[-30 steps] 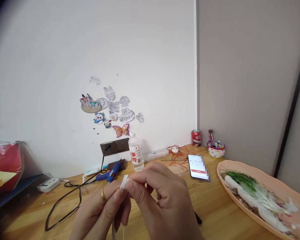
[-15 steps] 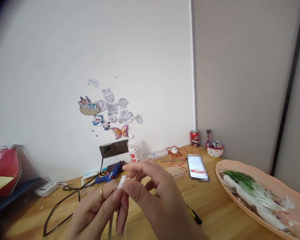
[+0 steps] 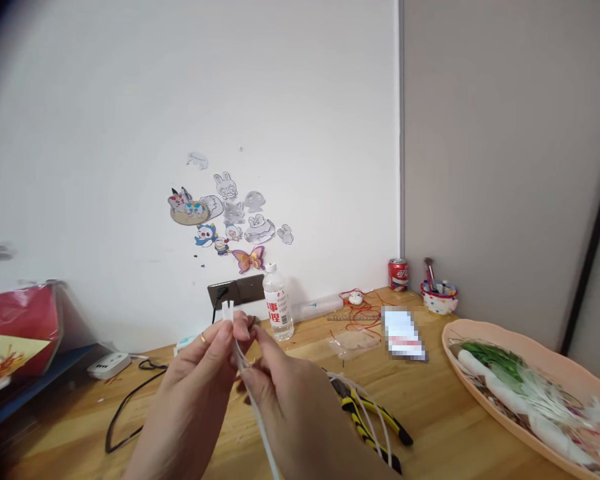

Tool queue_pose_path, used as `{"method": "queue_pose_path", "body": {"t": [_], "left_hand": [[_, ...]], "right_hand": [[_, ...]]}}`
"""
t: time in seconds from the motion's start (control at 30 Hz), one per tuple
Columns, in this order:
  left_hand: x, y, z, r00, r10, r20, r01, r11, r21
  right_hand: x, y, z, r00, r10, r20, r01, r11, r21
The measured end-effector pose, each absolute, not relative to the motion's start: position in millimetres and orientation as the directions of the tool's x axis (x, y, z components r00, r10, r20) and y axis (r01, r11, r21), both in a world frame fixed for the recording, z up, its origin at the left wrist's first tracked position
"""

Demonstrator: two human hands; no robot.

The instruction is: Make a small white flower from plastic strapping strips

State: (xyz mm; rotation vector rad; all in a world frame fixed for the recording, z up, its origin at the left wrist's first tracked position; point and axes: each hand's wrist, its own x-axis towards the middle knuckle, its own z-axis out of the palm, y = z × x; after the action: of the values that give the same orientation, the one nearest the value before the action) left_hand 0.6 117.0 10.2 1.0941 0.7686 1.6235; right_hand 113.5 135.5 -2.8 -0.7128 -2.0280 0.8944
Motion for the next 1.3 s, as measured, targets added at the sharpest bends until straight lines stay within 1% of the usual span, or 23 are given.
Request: {"method": "queue_pose_path", "body": {"t": [0.07, 0.13, 0.2, 0.27, 0.37, 0.43, 0.5, 0.57, 0.63, 0.73, 0.8, 0.93, 1.07, 1.2, 1.3], "left_hand": [[0, 117, 9, -0.182, 0.924, 0.336, -0.244, -0.374, 0.895], [-2, 118, 8, -0.274, 0.882, 0.383, -0.134, -0.429, 0.893], [-4, 118, 10, -0.304, 0.874, 0.379, -0.127, -0.431, 0.893], [-7, 117, 13, -0.222, 0.921, 0.321, -0.216, -0.368, 0.904], [-12, 117, 20, 0.021, 0.972, 0.233, -0.365, -0.209, 0.907], [-15, 119, 23, 0.147, 0.967, 0.209, -0.414, -0.132, 0.901], [-16, 121, 23, 0.177, 0.961, 0.211, -0.396, -0.126, 0.910], [-16, 123, 23, 0.117, 0.967, 0.226, -0.358, -0.171, 0.918], [-17, 125, 23, -0.024, 0.969, 0.247, -0.356, -0.239, 0.903], [-27, 130, 28, -0.278, 0.916, 0.289, -0.405, -0.384, 0.829], [-38, 134, 33, -0.382, 0.870, 0.311, -0.428, -0.465, 0.775], [-62, 144, 41, -0.479, 0.826, 0.297, -0.454, -0.522, 0.722], [-76, 152, 43, -0.561, 0.769, 0.305, -0.438, -0.589, 0.679], [-80, 158, 40, -0.608, 0.723, 0.327, -0.390, -0.631, 0.670], [-83, 164, 36, -0.621, 0.692, 0.367, -0.309, -0.647, 0.697]], "right_hand": [[112, 136, -4, -0.519, 0.720, 0.460, 0.263, 0.647, -0.716], [112, 135, -5, -0.523, 0.690, 0.501, 0.291, 0.696, -0.656], [112, 132, -3, -0.520, 0.676, 0.522, 0.273, 0.711, -0.648], [114, 130, -1, -0.524, 0.703, 0.481, 0.249, 0.666, -0.703], [118, 132, 1, -0.566, 0.737, 0.369, 0.139, 0.527, -0.839], [122, 138, 1, -0.630, 0.709, 0.318, 0.008, 0.415, -0.910], [125, 145, 0, -0.692, 0.663, 0.286, -0.071, 0.332, -0.940], [126, 151, -1, -0.736, 0.621, 0.270, -0.091, 0.304, -0.948], [128, 155, -2, -0.756, 0.601, 0.259, -0.085, 0.301, -0.950], [133, 158, -4, -0.778, 0.586, 0.228, -0.059, 0.293, -0.954], [137, 161, -5, -0.789, 0.582, 0.197, -0.028, 0.286, -0.958], [146, 172, -5, -0.794, 0.590, 0.145, 0.047, 0.297, -0.954], [157, 183, -2, -0.791, 0.602, 0.110, 0.123, 0.332, -0.935], [165, 192, 0, -0.768, 0.626, 0.133, 0.198, 0.430, -0.881], [171, 197, 1, -0.717, 0.672, 0.188, 0.290, 0.532, -0.796]]}}
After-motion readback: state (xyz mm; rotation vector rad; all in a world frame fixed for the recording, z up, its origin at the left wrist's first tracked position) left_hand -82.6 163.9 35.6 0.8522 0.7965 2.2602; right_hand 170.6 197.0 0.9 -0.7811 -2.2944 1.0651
